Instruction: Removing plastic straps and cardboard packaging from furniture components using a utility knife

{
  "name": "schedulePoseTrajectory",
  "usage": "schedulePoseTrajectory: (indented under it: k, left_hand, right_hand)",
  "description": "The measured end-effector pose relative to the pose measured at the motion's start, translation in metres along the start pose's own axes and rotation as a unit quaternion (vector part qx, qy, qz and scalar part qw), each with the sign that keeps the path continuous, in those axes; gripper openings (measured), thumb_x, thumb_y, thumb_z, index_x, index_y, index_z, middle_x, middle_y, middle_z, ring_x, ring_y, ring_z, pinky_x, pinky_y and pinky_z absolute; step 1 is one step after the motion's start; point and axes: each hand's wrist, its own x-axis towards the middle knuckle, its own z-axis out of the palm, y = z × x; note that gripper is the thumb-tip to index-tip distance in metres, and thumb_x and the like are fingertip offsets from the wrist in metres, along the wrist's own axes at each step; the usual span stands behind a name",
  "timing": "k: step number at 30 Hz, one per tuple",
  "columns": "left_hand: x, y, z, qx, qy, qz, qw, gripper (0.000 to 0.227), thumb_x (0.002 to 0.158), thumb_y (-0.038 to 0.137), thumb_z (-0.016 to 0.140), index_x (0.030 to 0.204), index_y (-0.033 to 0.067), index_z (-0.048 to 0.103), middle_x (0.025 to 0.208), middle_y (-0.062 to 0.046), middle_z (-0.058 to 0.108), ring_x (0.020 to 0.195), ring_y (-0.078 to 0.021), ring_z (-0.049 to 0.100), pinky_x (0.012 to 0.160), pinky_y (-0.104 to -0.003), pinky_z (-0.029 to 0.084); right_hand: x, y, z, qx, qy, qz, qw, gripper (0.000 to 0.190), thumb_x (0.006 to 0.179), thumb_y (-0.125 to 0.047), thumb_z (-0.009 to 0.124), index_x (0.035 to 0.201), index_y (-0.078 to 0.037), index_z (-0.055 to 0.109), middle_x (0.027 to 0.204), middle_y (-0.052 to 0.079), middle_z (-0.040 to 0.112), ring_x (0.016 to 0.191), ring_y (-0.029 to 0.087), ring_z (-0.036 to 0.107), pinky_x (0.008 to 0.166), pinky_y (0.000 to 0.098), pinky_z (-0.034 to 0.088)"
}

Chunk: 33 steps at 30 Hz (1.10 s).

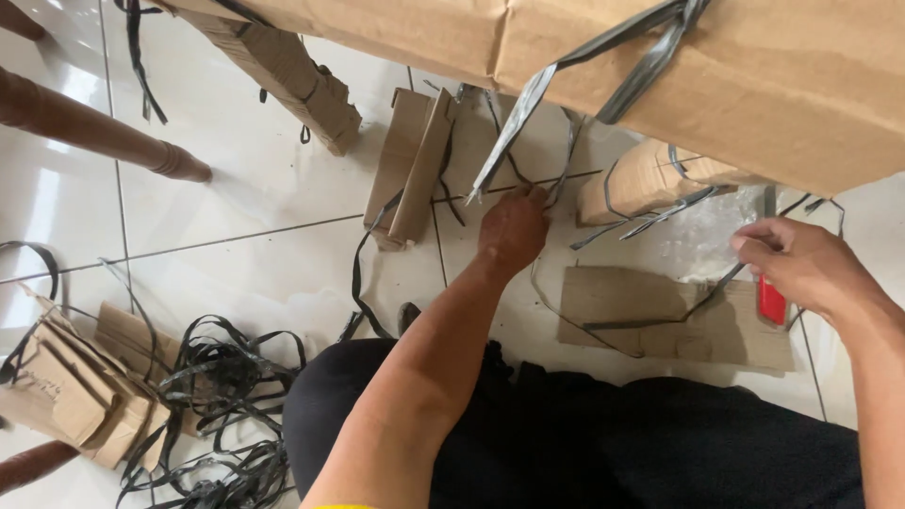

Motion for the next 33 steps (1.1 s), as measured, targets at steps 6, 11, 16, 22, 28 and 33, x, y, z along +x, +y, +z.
schedulePoseTrajectory:
  k: [6, 11, 16, 22, 28, 33]
  left_hand:
    - [0.021, -0.008, 0.022, 0.122, -0.003, 0.003, 0.993, 0.035, 0.096, 0.030, 0.069, 0.123, 0.0083, 0.064, 0.123, -0.011, 0.062, 0.108, -0.0384, 0.064, 0.077, -0.052, 0.059]
    - [0.022, 0.000, 0.014, 0.094, -0.163, -0.079, 0.979, 0.018, 0.100, 0.017, 0.058, 0.105, 0.0108, 0.074, 0.117, -0.004, 0.071, 0.099, -0.0235, 0.071, 0.066, -0.036, 0.060]
    - [-0.026, 0.093, -0.074, 0.169, -0.357, -0.043, 0.918, 0.013, 0.096, 0.007, 0.054, 0.104, 0.0062, 0.065, 0.100, -0.006, 0.069, 0.083, -0.0209, 0.068, 0.062, -0.033, 0.056]
    - [-0.088, 0.158, -0.103, 0.214, -0.413, 0.155, 0.871, 0.023, 0.088, 0.014, 0.050, 0.082, 0.0051, 0.071, 0.090, -0.012, 0.072, 0.085, -0.0274, 0.070, 0.068, -0.041, 0.057]
    - [-0.109, 0.204, -0.170, -0.049, -0.388, 0.145, 0.909, 0.020, 0.085, 0.030, 0.055, 0.080, 0.0144, 0.067, 0.073, -0.002, 0.067, 0.069, -0.0157, 0.058, 0.064, -0.035, 0.045]
    - [-0.100, 0.189, -0.166, -0.419, -0.355, 0.089, 0.831, 0.014, 0.096, 0.021, 0.066, 0.095, 0.0077, 0.070, 0.086, -0.004, 0.071, 0.074, -0.0147, 0.064, 0.065, -0.027, 0.054]
  right_hand:
    - [-0.013, -0.032, -0.001, -0.006, -0.009, -0.004, 1.000, 0.029, 0.098, -0.030, 0.061, 0.112, -0.011, 0.078, 0.101, 0.010, 0.076, 0.093, 0.024, 0.063, 0.082, 0.0351, 0.041]
    - [-0.005, -0.020, -0.002, -0.047, -0.028, -0.030, 0.998, 0.034, 0.098, -0.036, 0.062, 0.120, -0.015, 0.077, 0.112, 0.010, 0.079, 0.103, 0.026, 0.070, 0.087, 0.0362, 0.044]
    - [-0.036, -0.038, -0.016, -0.114, -0.081, -0.027, 0.990, 0.030, 0.097, -0.036, 0.065, 0.113, -0.016, 0.080, 0.111, 0.008, 0.081, 0.092, 0.026, 0.070, 0.075, 0.0368, 0.048]
    - [-0.100, -0.050, -0.026, -0.112, -0.223, -0.169, 0.953, 0.040, 0.089, -0.029, 0.075, 0.128, -0.032, 0.067, 0.098, -0.008, 0.084, 0.067, 0.009, 0.061, 0.067, 0.0221, 0.055]
    - [-0.129, -0.059, -0.031, -0.002, -0.202, -0.353, 0.914, 0.017, 0.086, -0.019, 0.073, 0.102, -0.017, 0.079, 0.100, -0.006, 0.085, 0.088, 0.008, 0.077, 0.075, 0.0270, 0.057]
    - [-0.106, -0.033, -0.049, 0.093, -0.152, -0.377, 0.909, 0.006, 0.086, -0.016, 0.080, 0.084, -0.011, 0.077, 0.074, -0.005, 0.078, 0.068, 0.007, 0.067, 0.060, 0.0243, 0.050]
